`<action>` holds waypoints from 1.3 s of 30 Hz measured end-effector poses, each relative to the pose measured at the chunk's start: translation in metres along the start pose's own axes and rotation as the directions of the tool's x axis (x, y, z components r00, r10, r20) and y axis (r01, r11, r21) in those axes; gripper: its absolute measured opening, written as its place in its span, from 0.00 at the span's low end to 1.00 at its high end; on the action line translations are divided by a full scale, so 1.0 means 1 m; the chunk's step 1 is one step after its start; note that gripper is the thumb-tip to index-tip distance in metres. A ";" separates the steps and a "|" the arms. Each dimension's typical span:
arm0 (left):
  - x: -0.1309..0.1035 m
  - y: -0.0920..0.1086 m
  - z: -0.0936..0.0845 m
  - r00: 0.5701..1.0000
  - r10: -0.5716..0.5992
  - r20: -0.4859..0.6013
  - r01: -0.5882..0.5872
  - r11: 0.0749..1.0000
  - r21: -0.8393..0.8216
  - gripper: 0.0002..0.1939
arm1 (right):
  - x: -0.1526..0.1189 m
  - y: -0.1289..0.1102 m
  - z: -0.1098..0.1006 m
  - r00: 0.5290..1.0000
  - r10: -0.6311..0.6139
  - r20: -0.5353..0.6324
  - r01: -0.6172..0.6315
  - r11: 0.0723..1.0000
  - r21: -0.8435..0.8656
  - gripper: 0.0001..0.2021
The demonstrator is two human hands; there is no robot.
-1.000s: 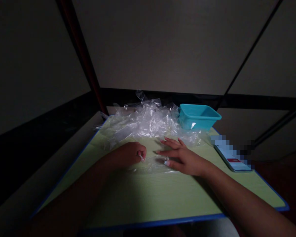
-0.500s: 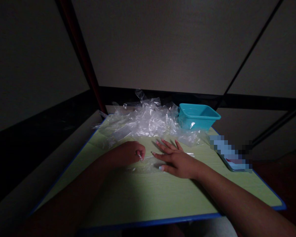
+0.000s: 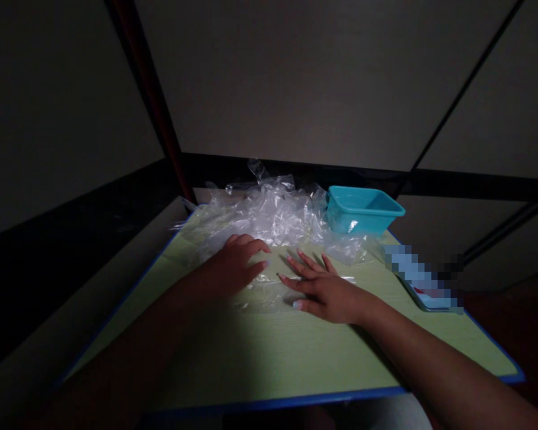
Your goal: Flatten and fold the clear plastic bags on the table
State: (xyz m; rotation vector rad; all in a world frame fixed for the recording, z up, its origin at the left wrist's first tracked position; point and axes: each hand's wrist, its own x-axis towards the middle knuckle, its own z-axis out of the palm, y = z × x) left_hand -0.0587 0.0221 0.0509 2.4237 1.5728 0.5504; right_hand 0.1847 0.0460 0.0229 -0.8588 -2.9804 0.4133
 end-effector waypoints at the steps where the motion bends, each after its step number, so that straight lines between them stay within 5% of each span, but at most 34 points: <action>1: -0.001 0.006 0.007 0.999 0.002 -0.052 -0.001 1.000 0.021 0.21 | 0.000 0.000 0.000 1.000 0.001 0.000 -0.001 1.000 -0.003 0.28; 4: -0.006 0.028 0.033 0.996 -0.001 -0.092 0.012 0.993 0.119 0.32 | 0.000 -0.001 -0.001 1.000 0.008 0.001 -0.008 1.000 -0.003 0.28; 7: -0.011 0.042 0.049 0.999 0.029 -0.020 -0.026 0.992 0.127 0.31 | 0.000 -0.001 0.000 1.000 0.014 0.002 -0.014 1.000 0.008 0.28; 11: -0.007 0.033 0.038 1.000 0.003 0.021 -0.004 0.999 0.039 0.20 | 0.000 -0.001 0.000 1.000 0.017 0.001 -0.017 1.000 0.009 0.28; 14: 0.000 0.017 0.019 0.991 -0.111 -0.073 0.116 0.991 0.071 0.10 | 0.000 0.000 0.001 1.000 0.017 0.007 -0.017 1.000 0.014 0.28; 17: 0.004 0.006 0.010 0.983 -0.183 -0.025 0.185 0.979 0.082 0.08 | -0.001 0.000 0.001 1.000 0.023 0.012 -0.023 1.000 0.018 0.29; 22: 0.004 0.001 0.019 0.983 -0.165 0.082 0.159 0.984 0.077 0.09 | -0.001 0.001 0.002 0.999 0.030 0.013 -0.031 0.999 0.011 0.29; 39: 0.007 -0.007 0.041 0.996 -0.092 -0.001 0.091 0.982 0.167 0.18 | -0.001 0.001 0.003 0.999 0.034 0.006 -0.034 0.999 0.003 0.28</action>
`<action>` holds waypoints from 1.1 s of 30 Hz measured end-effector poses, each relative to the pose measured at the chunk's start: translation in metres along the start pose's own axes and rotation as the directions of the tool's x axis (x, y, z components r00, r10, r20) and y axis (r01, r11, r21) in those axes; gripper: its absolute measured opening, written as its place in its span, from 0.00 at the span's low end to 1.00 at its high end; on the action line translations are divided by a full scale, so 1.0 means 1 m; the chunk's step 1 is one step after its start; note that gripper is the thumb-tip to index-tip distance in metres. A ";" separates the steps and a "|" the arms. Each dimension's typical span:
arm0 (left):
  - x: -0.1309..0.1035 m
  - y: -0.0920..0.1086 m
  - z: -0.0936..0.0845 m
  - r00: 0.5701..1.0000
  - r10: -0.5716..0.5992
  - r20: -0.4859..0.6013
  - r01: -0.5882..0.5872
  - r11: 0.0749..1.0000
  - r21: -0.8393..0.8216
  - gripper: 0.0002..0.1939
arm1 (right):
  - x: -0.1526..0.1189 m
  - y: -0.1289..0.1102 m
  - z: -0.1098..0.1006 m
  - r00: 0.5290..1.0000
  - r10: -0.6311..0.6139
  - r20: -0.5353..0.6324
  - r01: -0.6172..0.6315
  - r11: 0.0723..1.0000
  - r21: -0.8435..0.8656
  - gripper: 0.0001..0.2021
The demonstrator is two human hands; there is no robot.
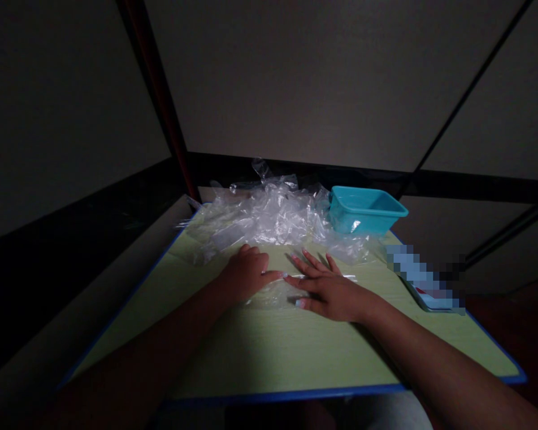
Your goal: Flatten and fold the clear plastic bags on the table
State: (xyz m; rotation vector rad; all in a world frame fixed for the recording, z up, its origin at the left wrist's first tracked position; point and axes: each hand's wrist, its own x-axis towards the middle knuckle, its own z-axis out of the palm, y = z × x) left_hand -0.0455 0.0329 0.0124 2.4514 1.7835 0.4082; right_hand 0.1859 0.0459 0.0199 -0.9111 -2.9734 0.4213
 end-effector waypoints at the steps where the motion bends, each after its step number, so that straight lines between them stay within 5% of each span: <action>1: 0.000 0.001 0.002 1.000 0.001 -0.024 -0.001 1.000 0.011 0.19 | 0.000 0.000 0.000 1.000 0.002 0.000 -0.002 1.000 0.000 0.28; 16: 0.009 -0.011 0.004 0.998 0.034 0.044 -0.034 0.999 0.004 0.21 | 0.000 0.001 -0.001 1.000 0.008 0.013 -0.009 1.000 0.010 0.28; 29: 0.007 -0.029 -0.017 0.972 0.150 0.179 -0.138 0.988 -0.075 0.21 | 0.000 0.000 -0.002 0.999 0.020 0.027 -0.021 1.000 0.013 0.28; 33: 0.006 -0.035 -0.022 0.967 0.095 0.238 -0.085 0.995 -0.049 0.21 | 0.000 0.001 -0.002 0.999 0.018 0.026 -0.019 1.000 0.021 0.29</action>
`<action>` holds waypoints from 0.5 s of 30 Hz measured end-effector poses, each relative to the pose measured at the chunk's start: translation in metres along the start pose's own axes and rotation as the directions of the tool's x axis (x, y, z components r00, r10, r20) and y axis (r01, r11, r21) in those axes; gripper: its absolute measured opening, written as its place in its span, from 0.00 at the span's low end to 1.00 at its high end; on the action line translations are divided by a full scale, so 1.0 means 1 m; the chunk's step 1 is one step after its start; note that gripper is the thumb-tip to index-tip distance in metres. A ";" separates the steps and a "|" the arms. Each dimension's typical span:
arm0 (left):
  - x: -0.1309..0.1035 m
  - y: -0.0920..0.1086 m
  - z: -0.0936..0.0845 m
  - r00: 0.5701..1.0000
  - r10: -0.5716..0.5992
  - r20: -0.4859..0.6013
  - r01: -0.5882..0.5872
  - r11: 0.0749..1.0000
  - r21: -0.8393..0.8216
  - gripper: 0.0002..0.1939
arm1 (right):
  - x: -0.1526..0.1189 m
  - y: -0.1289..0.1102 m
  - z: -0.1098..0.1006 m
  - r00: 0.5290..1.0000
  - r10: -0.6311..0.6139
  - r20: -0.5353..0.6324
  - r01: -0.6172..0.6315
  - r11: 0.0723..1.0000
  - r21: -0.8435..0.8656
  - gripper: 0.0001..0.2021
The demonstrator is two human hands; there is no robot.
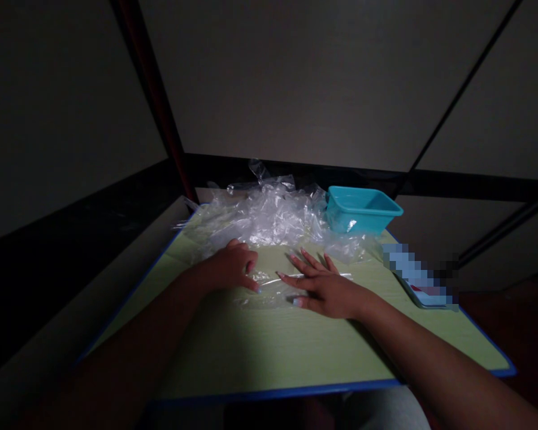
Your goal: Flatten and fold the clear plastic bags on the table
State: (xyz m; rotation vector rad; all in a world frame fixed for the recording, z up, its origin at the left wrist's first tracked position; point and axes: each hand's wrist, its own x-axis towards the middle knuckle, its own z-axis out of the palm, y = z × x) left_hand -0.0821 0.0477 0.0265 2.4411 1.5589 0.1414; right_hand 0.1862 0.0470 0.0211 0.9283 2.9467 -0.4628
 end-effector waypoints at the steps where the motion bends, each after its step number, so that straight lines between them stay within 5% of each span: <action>1: -0.001 0.000 -0.002 0.999 -0.028 0.024 0.028 1.000 0.008 0.20 | 0.000 0.000 0.000 1.000 0.000 -0.003 0.000 1.000 0.001 0.29; 10: -0.008 0.003 -0.011 0.986 -0.124 0.108 0.123 0.992 0.015 0.17 | -0.001 0.001 0.001 1.000 -0.003 -0.006 0.003 1.000 -0.009 0.28; 15: -0.007 0.009 -0.012 0.999 -0.019 0.044 0.022 0.998 -0.065 0.10 | -0.001 0.001 0.002 1.000 0.001 -0.005 -0.001 1.000 -0.012 0.28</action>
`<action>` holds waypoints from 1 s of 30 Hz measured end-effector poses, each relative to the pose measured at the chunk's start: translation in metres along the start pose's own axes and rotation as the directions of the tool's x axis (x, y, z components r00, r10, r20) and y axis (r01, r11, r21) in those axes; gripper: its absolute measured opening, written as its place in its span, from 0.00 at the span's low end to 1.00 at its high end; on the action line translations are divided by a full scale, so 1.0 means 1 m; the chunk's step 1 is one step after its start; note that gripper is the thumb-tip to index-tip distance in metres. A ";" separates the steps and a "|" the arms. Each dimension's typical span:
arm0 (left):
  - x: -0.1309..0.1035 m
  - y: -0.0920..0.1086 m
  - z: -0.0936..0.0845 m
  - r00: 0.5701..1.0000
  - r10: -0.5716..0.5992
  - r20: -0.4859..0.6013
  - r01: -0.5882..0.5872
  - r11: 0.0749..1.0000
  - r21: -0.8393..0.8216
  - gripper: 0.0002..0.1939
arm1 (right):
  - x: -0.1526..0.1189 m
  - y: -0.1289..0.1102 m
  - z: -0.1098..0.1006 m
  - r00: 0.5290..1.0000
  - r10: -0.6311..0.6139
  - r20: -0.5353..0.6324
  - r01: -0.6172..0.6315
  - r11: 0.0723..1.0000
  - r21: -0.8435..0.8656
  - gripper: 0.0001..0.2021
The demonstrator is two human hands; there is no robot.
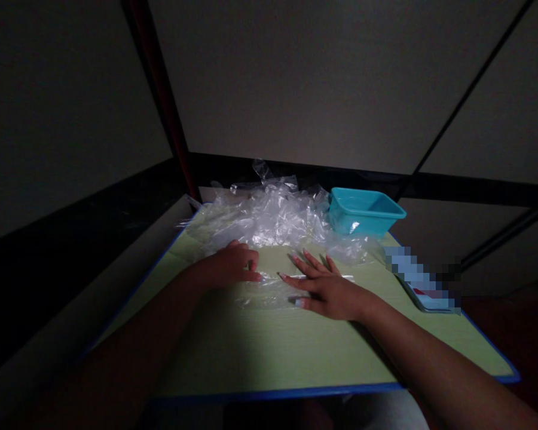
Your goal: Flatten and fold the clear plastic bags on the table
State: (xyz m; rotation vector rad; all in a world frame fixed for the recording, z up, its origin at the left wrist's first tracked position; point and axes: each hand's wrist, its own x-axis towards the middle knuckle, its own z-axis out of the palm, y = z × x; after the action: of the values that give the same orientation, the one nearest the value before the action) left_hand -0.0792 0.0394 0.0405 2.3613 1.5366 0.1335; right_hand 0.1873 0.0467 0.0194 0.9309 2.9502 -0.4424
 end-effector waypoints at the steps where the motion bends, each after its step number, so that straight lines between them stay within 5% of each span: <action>1: 0.000 0.001 0.000 0.999 0.038 0.000 -0.038 0.999 -0.008 0.08 | 0.000 0.000 0.000 1.000 0.000 0.000 0.000 1.000 -0.002 0.28; 17: -0.001 0.007 -0.001 0.977 0.209 0.048 -0.203 0.972 -0.116 0.03 | 0.001 0.000 -0.001 1.000 0.015 0.019 -0.015 1.000 0.004 0.28; 30: -0.003 0.010 -0.002 0.981 0.152 0.119 -0.123 0.968 -0.220 0.04 | 0.001 0.001 0.000 1.000 0.008 0.009 -0.008 1.000 -0.003 0.28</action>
State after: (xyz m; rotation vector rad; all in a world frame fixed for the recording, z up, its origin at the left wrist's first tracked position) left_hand -0.0720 0.0332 0.0459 2.2568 1.2311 0.1580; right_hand 0.1870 0.0476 0.0192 0.9375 2.9369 -0.4410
